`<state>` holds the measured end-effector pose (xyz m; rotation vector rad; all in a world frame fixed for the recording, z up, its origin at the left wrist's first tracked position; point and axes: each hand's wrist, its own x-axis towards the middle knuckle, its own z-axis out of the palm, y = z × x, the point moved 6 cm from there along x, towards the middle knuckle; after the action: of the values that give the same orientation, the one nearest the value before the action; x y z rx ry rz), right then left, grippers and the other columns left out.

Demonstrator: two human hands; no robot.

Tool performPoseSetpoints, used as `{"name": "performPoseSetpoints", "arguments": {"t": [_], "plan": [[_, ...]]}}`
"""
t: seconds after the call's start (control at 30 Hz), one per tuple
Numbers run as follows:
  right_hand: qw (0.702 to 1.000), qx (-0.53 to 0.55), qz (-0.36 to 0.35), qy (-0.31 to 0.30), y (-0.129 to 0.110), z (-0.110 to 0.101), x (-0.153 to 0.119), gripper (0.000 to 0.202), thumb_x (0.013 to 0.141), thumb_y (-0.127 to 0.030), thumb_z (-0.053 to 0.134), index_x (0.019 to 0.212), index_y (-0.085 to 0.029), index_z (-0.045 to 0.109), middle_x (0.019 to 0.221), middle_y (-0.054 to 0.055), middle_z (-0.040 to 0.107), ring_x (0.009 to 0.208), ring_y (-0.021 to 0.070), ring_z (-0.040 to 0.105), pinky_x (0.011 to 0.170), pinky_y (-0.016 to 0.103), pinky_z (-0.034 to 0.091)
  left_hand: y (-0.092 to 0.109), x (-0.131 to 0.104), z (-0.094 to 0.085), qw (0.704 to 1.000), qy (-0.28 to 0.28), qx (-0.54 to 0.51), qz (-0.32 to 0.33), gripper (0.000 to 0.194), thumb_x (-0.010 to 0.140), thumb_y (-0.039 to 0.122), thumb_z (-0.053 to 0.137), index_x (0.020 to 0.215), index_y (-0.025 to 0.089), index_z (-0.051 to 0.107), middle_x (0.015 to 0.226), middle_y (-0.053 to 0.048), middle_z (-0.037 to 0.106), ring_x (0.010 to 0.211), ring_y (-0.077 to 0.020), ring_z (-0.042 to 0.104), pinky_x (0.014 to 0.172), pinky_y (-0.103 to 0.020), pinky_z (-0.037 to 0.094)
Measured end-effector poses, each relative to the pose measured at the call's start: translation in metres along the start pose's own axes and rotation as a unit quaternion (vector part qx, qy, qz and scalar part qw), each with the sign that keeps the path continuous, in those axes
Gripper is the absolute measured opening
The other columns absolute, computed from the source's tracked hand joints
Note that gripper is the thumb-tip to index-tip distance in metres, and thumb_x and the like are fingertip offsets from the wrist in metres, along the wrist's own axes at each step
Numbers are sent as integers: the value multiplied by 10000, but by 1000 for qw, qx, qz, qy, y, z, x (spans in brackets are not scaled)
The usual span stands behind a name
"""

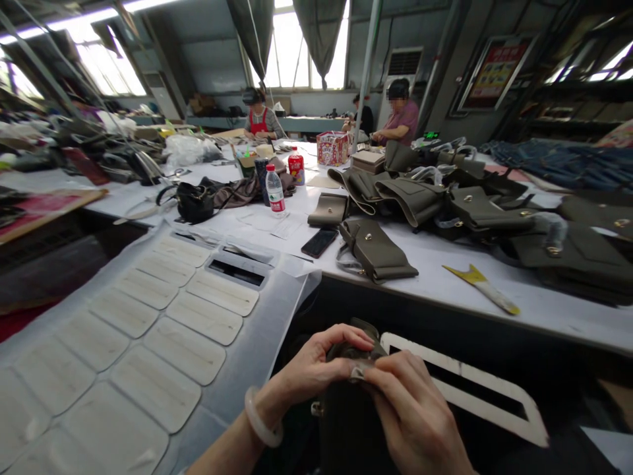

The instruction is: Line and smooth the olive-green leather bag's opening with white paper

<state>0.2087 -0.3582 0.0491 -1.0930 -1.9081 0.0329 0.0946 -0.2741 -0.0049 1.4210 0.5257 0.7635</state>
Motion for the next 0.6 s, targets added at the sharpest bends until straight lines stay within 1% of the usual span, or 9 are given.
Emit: {"name": "performPoseSetpoints", "arguments": {"t": [0.07, 0.13, 0.2, 0.3, 0.4, 0.5, 0.53, 0.6], "plan": [[999, 4, -41, 35, -4, -2, -7, 248, 834, 105, 505, 937, -71, 645, 811, 97, 567, 799, 202, 513, 692, 358, 457, 1, -2, 2, 1000, -7, 6, -3, 298, 790, 90, 663, 1054, 212, 723, 1188, -51, 640, 1160, -225, 574, 1030, -330, 396], [995, -5, -87, 52, -7, -3, -16, 277, 808, 125, 496, 979, -30, 648, 858, 130, 593, 857, 232, 538, 738, 397, 473, 4, -2, 4, 1000, -19, 16, -2, 301, 809, 110, 676, 1085, 220, 721, 1197, -52, 640, 1164, -222, 577, 1039, -332, 395], [991, -24, -121, 43, -8, -2, -26, 293, 805, 123, 481, 1012, 2, 649, 911, 157, 613, 908, 258, 554, 779, 429, 481, 6, -2, 5, 999, -28, 29, 9, 296, 822, 131, 690, 1102, 222, 720, 1196, -56, 642, 1159, -219, 582, 1039, -330, 400], [987, -45, -153, 14, -7, -1, -35, 296, 813, 113, 476, 1032, 29, 656, 942, 170, 626, 925, 264, 565, 797, 438, 486, 8, -2, 6, 998, -32, 48, 26, 296, 838, 135, 688, 1119, 221, 717, 1191, -61, 638, 1142, -212, 589, 1026, -326, 415], [985, -54, -165, 4, -5, -3, -38, 282, 827, 107, 478, 1026, 38, 665, 951, 165, 627, 938, 257, 569, 811, 433, 478, 7, -4, 5, 997, -39, 53, 31, 295, 858, 148, 676, 1141, 224, 708, 1203, -67, 627, 1149, -212, 585, 1030, -333, 419], [983, -72, -170, 14, -6, -4, -35, 272, 842, 105, 501, 1033, 17, 673, 988, 146, 617, 979, 238, 561, 882, 429, 454, 9, -5, 3, 996, -52, 56, 38, 310, 871, 169, 671, 1176, 220, 693, 1228, -79, 618, 1174, -220, 572, 1046, -344, 414], [984, -69, -165, 20, -6, -4, -32, 271, 840, 107, 511, 1034, 7, 673, 998, 143, 609, 993, 237, 556, 902, 433, 447, 10, -5, 2, 996, -55, 58, 41, 316, 873, 171, 669, 1186, 215, 688, 1233, -84, 616, 1179, -223, 569, 1050, -349, 413], [991, -39, -126, 26, -2, -6, -24, 286, 836, 108, 522, 1054, -14, 661, 987, 132, 594, 980, 229, 546, 883, 424, 455, 13, -4, 2, 995, -55, 68, 46, 330, 879, 162, 655, 1205, 205, 675, 1241, -90, 614, 1181, -225, 567, 1054, -355, 413]]}}
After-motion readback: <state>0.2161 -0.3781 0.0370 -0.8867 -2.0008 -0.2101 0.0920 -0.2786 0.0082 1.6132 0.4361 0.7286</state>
